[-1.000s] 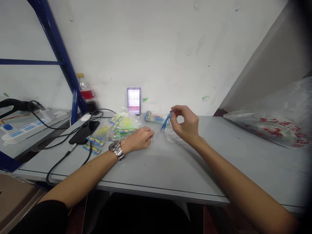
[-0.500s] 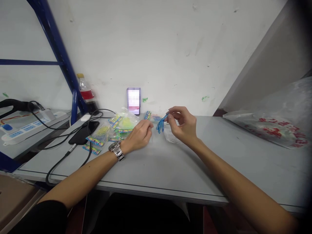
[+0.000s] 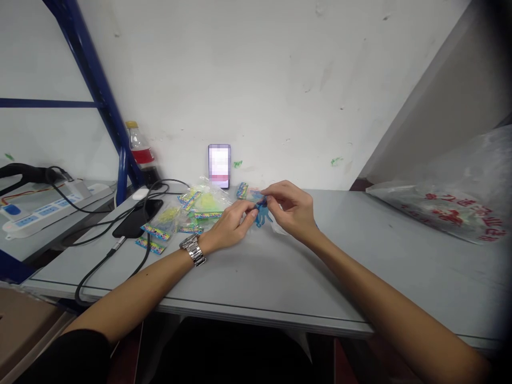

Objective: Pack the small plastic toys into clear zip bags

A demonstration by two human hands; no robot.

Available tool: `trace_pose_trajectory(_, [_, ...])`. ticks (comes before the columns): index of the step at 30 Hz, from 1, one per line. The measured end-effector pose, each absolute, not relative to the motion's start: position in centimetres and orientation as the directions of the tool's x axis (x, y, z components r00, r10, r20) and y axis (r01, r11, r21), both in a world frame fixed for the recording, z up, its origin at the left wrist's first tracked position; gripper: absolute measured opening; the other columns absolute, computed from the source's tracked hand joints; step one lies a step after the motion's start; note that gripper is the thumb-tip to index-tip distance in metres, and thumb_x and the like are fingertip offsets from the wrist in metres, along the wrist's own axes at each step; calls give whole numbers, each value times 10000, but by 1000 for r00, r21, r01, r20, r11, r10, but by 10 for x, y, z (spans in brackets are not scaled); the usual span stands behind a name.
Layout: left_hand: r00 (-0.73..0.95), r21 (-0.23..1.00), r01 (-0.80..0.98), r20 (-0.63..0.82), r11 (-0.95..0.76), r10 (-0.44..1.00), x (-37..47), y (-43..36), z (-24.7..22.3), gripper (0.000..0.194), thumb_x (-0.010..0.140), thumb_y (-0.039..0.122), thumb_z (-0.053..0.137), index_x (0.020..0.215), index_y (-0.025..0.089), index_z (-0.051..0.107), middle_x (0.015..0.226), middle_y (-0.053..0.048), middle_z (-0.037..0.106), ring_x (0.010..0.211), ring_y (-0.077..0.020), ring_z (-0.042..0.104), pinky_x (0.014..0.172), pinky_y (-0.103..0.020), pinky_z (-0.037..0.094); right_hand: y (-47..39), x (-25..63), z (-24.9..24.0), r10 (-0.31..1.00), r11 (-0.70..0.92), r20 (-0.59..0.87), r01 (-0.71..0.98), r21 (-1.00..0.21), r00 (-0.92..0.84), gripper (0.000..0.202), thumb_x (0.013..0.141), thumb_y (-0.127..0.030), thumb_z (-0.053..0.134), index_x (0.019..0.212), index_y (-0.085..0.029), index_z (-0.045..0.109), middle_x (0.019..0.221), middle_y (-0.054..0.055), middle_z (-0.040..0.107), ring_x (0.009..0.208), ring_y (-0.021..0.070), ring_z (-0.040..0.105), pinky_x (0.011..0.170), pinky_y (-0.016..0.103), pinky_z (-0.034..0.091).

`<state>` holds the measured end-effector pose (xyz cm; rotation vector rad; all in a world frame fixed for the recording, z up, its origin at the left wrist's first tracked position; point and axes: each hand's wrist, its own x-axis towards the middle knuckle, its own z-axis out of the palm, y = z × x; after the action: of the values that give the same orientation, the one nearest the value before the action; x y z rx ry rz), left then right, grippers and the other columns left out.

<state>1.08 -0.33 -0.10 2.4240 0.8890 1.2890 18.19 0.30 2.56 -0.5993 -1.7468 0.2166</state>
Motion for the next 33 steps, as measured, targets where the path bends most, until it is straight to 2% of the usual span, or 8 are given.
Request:
trace_pose_trajectory(4, [419, 478, 402, 662, -781, 622, 11, -3, -1, 234, 975, 307, 351, 902, 169, 526, 796, -35, 558, 764, -157, 528, 739, -301, 437, 2, 182, 28, 474, 874, 862, 213, -437, -177, 83, 786, -154, 597, 806, -204, 660, 804, 40, 617, 706, 151, 610, 593, 307, 533])
trace_pose_trajectory(8, [411, 489, 385, 669, -783, 620, 10, -2, -2, 256, 982, 331, 342, 874, 174, 513, 775, -27, 538, 738, -155, 510, 718, -294, 420, 3, 183, 28, 516, 853, 828, 212, -476, -220, 25, 780, -184, 632, 796, -202, 625, 780, 35, 614, 713, 157, 601, 653, 329, 535])
trace_pose_trajectory(11, [412, 492, 373, 672, -787, 615, 9, -1, -2, 259, 984, 334, 344, 866, 173, 510, 772, -23, 533, 735, -152, 507, 719, -290, 415, 5, 183, 27, 589, 807, 788, 175, -563, -181, 64, 811, -240, 627, 843, -206, 585, 803, 35, 615, 757, 161, 610, 728, 344, 526])
trace_pose_trajectory(14, [421, 485, 373, 671, -791, 610, 8, -1, -3, 265, 984, 334, 343, 860, 174, 513, 777, -27, 537, 741, -154, 511, 727, -292, 416, 8, 182, 27, 675, 736, 728, 41, -676, -120, 143, 823, -309, 626, 875, -218, 529, 777, 18, 612, 755, 157, 614, 756, 350, 515])
trace_pose_trajectory(19, [439, 474, 378, 665, -795, 604, 9, 0, -4, 258, 982, 318, 346, 870, 172, 525, 795, -35, 562, 763, -161, 528, 742, -297, 423, 10, 182, 33, 821, 563, 570, -131, -816, -24, 189, 783, -317, 632, 931, -239, 544, 687, -24, 578, 669, 130, 554, 691, 314, 485])
trace_pose_trajectory(23, [451, 474, 386, 652, -792, 610, 8, 0, -5, 264, 982, 306, 345, 861, 169, 535, 823, -44, 586, 778, -164, 542, 744, -298, 422, 10, 184, 38, 872, 486, 489, -180, -855, 31, 150, 757, -308, 656, 873, -233, 599, 637, -39, 499, 601, 104, 483, 622, 272, 449])
trace_pose_trajectory(29, [458, 466, 396, 646, -791, 610, 7, 0, -4, 277, 982, 305, 347, 834, 168, 538, 805, -43, 579, 761, -161, 534, 731, -294, 419, 11, 186, 41, 895, 441, 442, -251, -862, 54, 361, 695, -552, 733, 807, -240, 589, 552, -74, 352, 488, 83, 373, 545, 267, 433])
trace_pose_trajectory(33, [466, 453, 403, 646, -795, 604, 8, 0, -4, 281, 983, 301, 344, 815, 173, 530, 786, -35, 566, 737, -156, 518, 720, -294, 417, 8, 185, 43, 922, 377, 385, -306, -874, 38, 510, 690, -737, 601, 715, -228, 573, 521, -75, 297, 441, 78, 326, 512, 278, 442])
